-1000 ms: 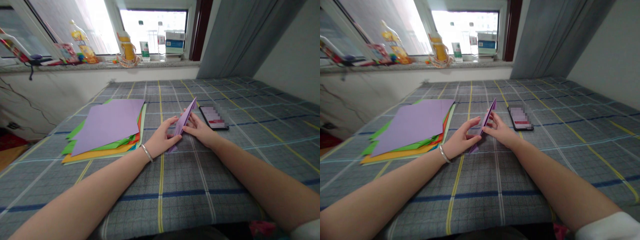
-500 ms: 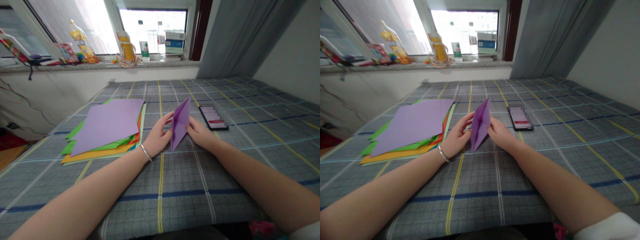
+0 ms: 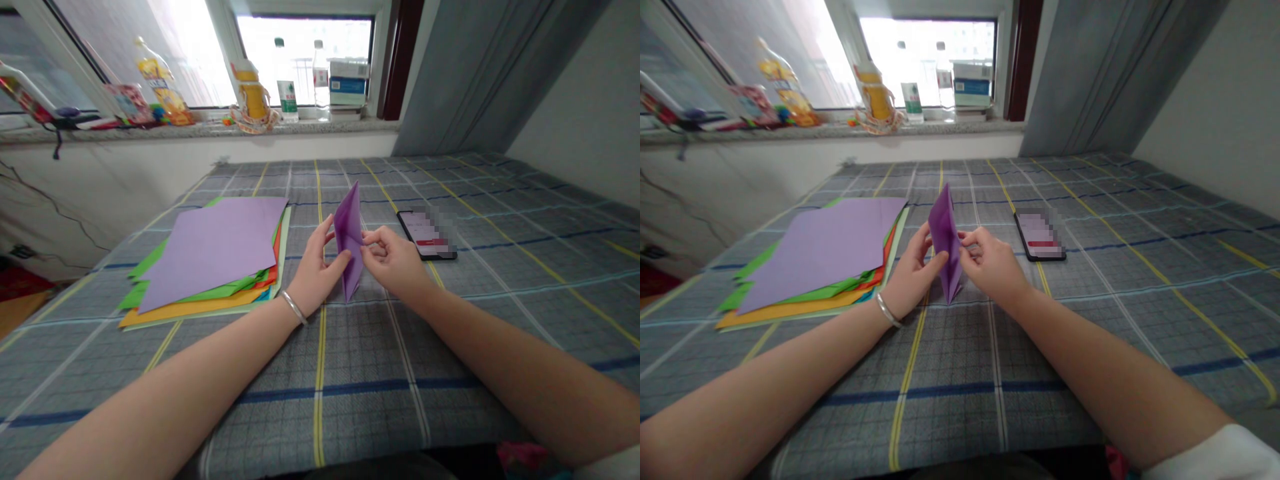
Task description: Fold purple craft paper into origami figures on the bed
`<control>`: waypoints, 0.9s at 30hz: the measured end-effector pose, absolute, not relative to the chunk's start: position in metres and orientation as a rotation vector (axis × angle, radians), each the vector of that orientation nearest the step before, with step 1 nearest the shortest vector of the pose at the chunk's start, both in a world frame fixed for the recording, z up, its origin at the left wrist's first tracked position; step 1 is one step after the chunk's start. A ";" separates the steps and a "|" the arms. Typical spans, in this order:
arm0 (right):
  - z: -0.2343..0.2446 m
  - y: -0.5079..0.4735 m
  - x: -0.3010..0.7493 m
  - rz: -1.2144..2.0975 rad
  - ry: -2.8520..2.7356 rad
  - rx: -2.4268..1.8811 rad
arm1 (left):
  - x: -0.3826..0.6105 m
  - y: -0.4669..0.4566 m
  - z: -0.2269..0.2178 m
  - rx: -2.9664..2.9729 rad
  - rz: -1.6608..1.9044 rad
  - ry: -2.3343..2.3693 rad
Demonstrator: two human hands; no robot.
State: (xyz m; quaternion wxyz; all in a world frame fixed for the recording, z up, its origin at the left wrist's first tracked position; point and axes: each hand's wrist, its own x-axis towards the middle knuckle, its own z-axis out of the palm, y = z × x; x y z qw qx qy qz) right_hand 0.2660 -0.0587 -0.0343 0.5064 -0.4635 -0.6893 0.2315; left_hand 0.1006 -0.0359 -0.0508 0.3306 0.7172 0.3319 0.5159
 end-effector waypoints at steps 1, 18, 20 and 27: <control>-0.033 -0.060 0.264 0.554 -1.662 -1.102 | 0.102 -0.035 -0.051 1.869 1.343 0.874; -0.017 -0.060 0.276 0.181 -1.725 -1.686 | 0.097 -0.017 -0.060 1.582 1.193 0.846; -0.019 -0.057 0.281 0.121 -1.748 -1.713 | 0.095 -0.014 -0.062 1.549 1.162 0.805; -0.038 -0.040 0.295 0.280 -1.847 -1.595 | 0.083 -0.009 -0.061 1.756 1.107 0.917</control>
